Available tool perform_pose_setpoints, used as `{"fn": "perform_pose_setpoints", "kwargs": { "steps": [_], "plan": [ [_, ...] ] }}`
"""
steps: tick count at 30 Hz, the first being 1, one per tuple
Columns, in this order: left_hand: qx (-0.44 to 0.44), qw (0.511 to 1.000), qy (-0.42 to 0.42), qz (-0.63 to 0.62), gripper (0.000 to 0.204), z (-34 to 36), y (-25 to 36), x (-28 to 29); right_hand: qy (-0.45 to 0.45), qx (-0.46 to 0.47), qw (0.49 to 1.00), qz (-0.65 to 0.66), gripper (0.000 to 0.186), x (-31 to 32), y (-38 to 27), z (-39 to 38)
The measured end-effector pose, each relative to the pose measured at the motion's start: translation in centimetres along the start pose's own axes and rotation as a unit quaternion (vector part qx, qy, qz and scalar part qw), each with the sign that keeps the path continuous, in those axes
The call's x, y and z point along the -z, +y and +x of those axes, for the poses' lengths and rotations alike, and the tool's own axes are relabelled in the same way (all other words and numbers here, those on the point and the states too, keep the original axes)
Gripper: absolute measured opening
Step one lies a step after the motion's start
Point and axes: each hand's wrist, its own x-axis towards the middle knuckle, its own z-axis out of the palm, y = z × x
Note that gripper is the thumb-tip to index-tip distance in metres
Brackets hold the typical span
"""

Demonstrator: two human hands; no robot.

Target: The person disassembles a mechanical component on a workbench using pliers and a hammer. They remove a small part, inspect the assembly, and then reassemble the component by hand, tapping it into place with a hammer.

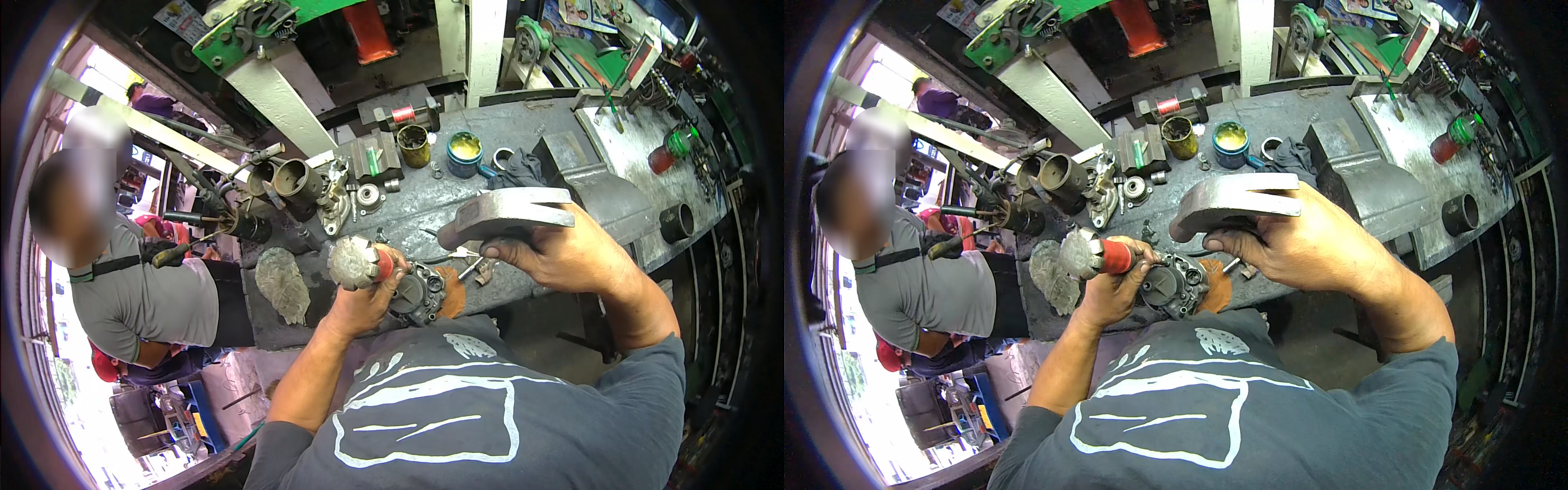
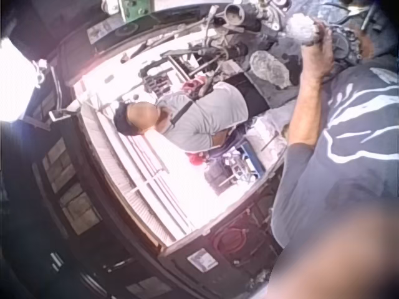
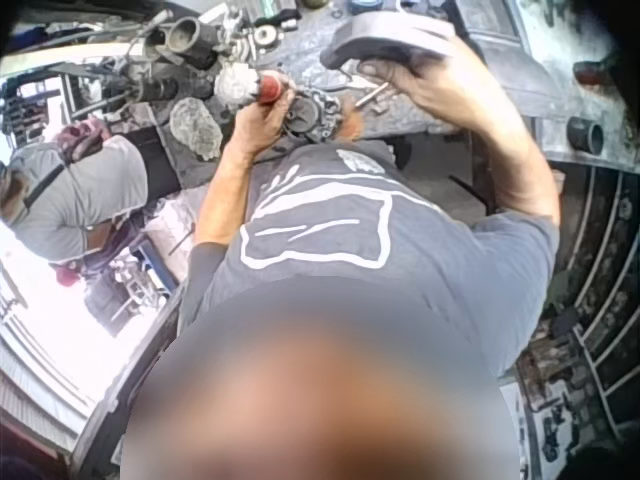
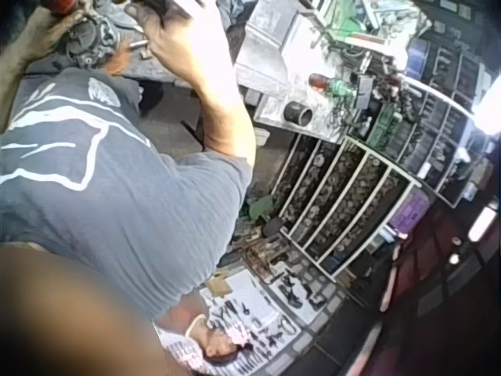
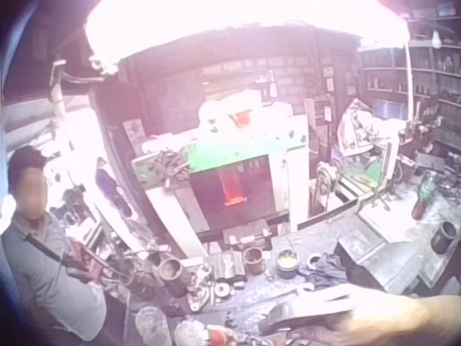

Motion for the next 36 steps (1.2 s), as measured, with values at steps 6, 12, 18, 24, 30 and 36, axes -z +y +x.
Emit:
{"fn": "perform_pose_setpoints", "kwargs": {
  "steps": [6, 12, 18, 24, 30, 36],
  "plan": [
    [0.033, 0.999, 0.024, -0.009, 0.04, 0.3, 0.1, -0.4, -0.004, -0.005, 1.0, -0.006, 0.029, 0.0, -0.3, 0.1],
    [-0.092, 0.954, 0.253, -0.135, 0.07, 1.7, 5.5, -1.5, 0.018, 0.079, 0.997, 0.003, 0.029, 0.8, -2.6, 2.0],
    [0.001, 0.968, 0.23, -0.103, 0.028, 3.7, 7.0, -1.7, 0.062, 0.135, 0.987, -0.066, 0.028, 4.1, -8.3, 6.1],
    [-0.045, 0.991, 0.1, -0.074, 0.051, 4.0, 5.8, 0.6, -0.181, 0.088, 0.966, -0.16, 0.028, 2.8, -8.8, 9.1],
    [-0.029, 0.99, 0.095, -0.097, 0.032, 4.6, 5.5, 0.1, 0.005, 0.134, 0.99, 0.05, 0.034, 9.9, -13.1, 11.9],
    [-0.045, 0.995, 0.053, -0.076, 0.041, 5.4, 6.1, 0.7, -0.225, 0.039, 0.946, -0.229, 0.026, 3.2, -11.5, 10.7]
  ]
}}
